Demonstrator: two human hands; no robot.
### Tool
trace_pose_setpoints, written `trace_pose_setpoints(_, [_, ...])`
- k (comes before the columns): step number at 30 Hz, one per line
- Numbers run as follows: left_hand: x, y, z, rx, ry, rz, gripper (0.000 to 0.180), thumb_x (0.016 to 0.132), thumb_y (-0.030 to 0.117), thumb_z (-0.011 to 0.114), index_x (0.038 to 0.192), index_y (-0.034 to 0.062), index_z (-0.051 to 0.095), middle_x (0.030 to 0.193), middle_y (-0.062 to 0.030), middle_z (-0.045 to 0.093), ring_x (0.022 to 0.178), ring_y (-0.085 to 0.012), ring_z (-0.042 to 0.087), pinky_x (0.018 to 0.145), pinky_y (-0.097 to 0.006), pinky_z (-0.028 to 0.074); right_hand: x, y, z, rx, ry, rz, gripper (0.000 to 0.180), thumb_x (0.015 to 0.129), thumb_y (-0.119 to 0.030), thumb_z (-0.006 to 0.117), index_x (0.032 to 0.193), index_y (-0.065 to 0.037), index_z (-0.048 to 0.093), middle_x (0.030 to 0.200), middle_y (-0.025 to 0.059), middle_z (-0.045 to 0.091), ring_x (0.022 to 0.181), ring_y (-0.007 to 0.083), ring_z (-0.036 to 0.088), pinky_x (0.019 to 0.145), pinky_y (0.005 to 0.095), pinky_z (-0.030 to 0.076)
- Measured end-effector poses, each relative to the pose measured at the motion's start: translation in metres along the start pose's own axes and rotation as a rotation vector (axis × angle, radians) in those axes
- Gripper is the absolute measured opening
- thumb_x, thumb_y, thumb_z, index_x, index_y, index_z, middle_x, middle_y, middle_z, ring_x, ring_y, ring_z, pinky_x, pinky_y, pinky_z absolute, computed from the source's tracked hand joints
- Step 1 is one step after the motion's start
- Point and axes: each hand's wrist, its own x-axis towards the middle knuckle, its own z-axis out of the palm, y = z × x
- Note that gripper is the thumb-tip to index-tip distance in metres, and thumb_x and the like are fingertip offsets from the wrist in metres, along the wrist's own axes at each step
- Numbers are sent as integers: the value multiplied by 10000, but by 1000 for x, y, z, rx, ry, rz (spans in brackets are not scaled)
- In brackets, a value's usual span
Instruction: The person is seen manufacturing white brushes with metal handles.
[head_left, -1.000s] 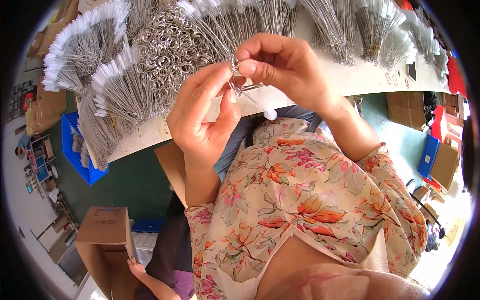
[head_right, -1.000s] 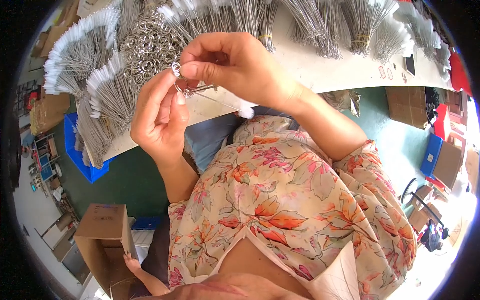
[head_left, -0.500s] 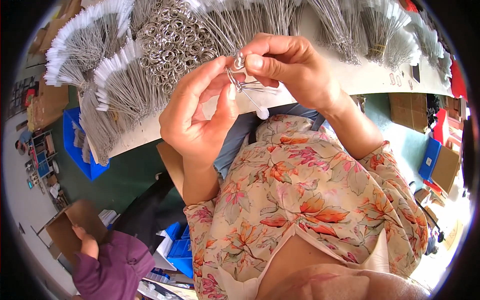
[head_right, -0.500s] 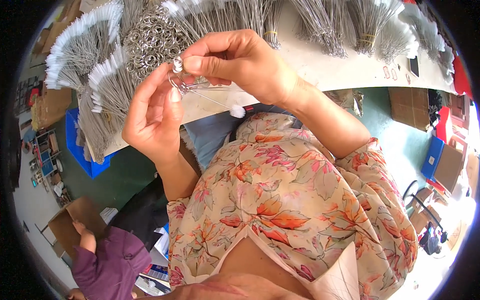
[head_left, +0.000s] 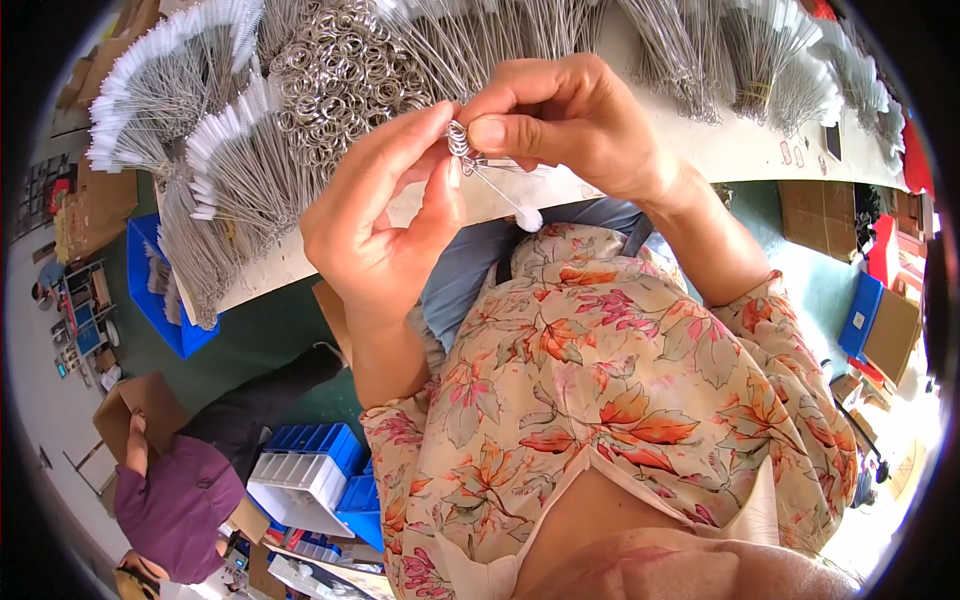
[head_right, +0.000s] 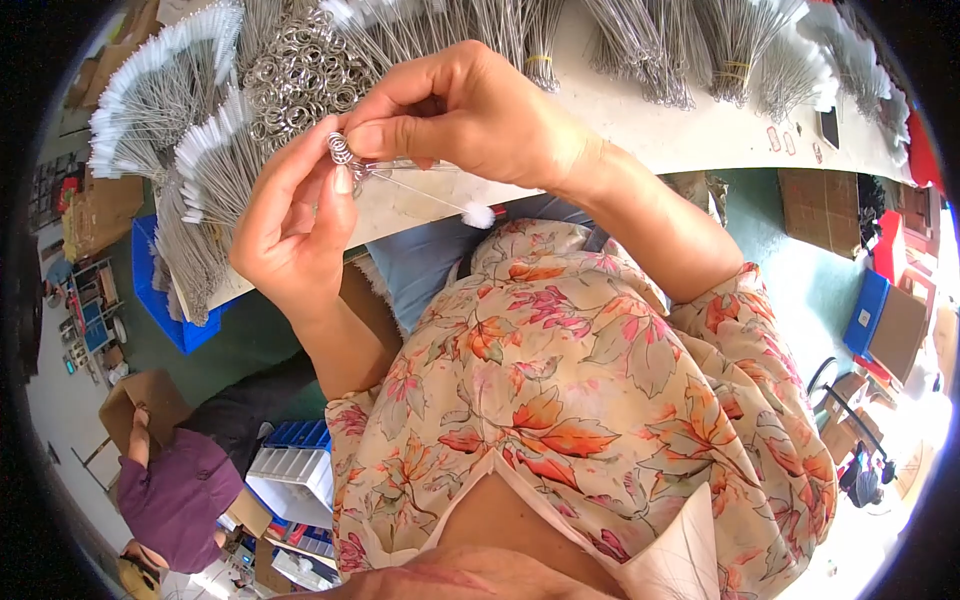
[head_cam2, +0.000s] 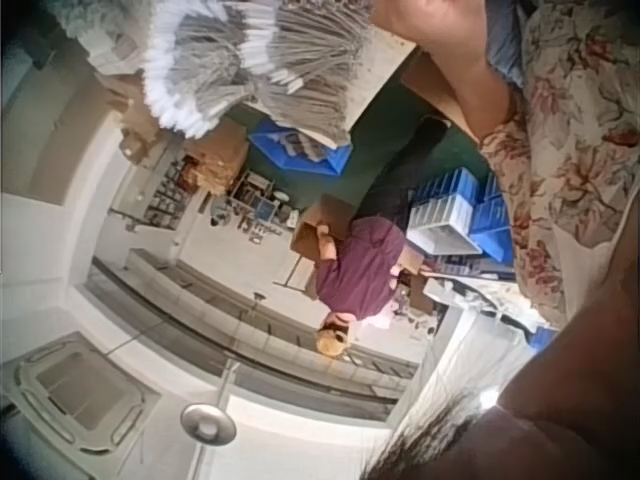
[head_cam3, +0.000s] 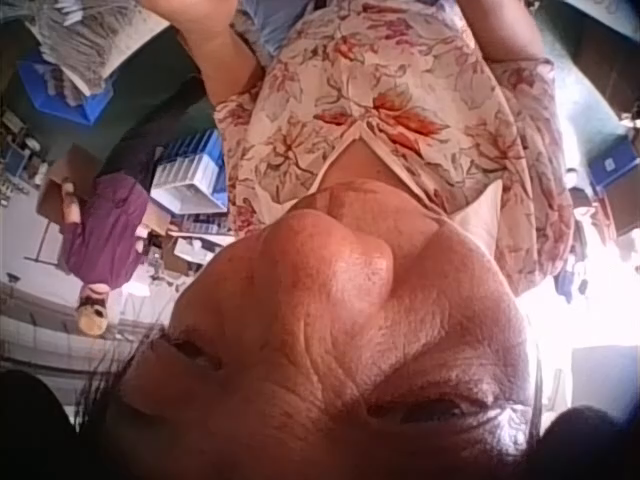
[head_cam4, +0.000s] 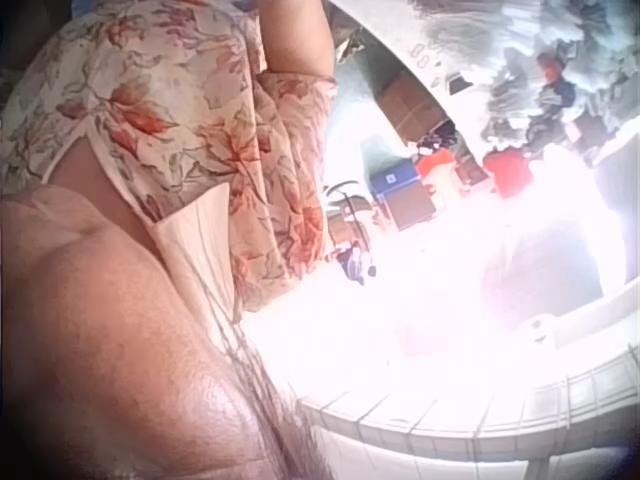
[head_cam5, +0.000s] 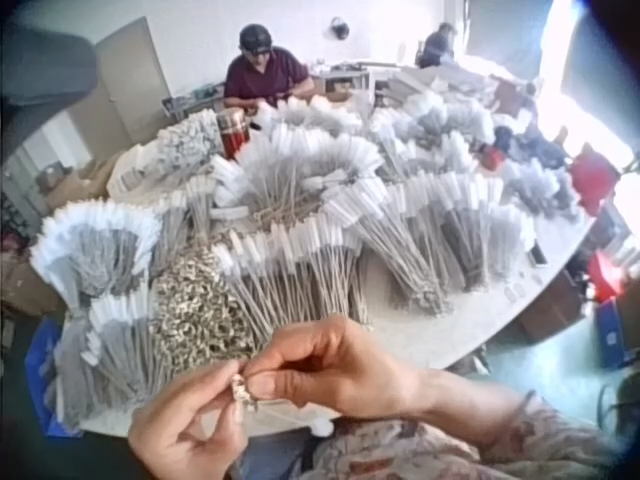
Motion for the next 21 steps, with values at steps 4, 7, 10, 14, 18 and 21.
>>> trace_pose_setpoints(4, [1, 0, -5, -21, -8, -32, 334, 715, -149, 603, 1042, -82, 603, 983, -180, 626, 812, -180, 645, 698, -256, 546, 7, -8, -5, -111, -105, 79, 159, 814, -179, 679, 891, -40, 678, 676, -19, 607, 579, 37, 491, 521, 187, 403])
trace_pose_setpoints(7, [4, 0, -7, -64, -10, -38, 320, 734, -127, 595, 1050, -73, 603, 1008, -180, 621, 808, -173, 641, 696, -262, 543, 4, -10, -7, -198, -131, 107, 153, 811, -171, 679, 893, -43, 674, 666, -22, 600, 568, 33, 485, 510, 186, 403])
trace_pose_setpoints(10, [8, 5, -7, -188, -48, -254, 261, 776, -74, 597, 1037, -74, 605, 956, -162, 625, 756, -158, 631, 686, -245, 533, 0, -14, -9, -173, -148, 149, 157, 820, -174, 668, 912, -46, 665, 675, -20, 599, 566, 31, 489, 506, 188, 405])
trace_pose_setpoints(14, [14, 1, -16, -61, -199, -135, 178, 835, -5, 589, 1000, -70, 597, 837, -82, 593, 655, -106, 559, 586, -212, 472, -3, -16, -12, 34, -185, 232, 165, 840, -180, 643, 938, -47, 650, 711, -19, 608, 578, 31, 507, 510, 184, 408])
trace_pose_setpoints(18, [3, -3, -18, -552, -64, -490, 108, 881, 45, 557, 948, -33, 588, 795, -25, 547, 580, -51, 463, 490, -193, 374, -4, -11, -5, -42, -212, 255, 156, 861, -116, 617, 971, -5, 615, 748, -1, 611, 565, 33, 499, 489, 175, 395])
trace_pose_setpoints(21, [3, 11, -20, -752, 30, -730, 104, 895, 70, 544, 937, -16, 585, 752, -17, 533, 555, -37, 433, 483, -184, 353, -4, -9, -2, -44, -158, 162, 165, 858, -150, 619, 949, -14, 635, 744, -9, 601, 630, 39, 509, 543, 190, 418])
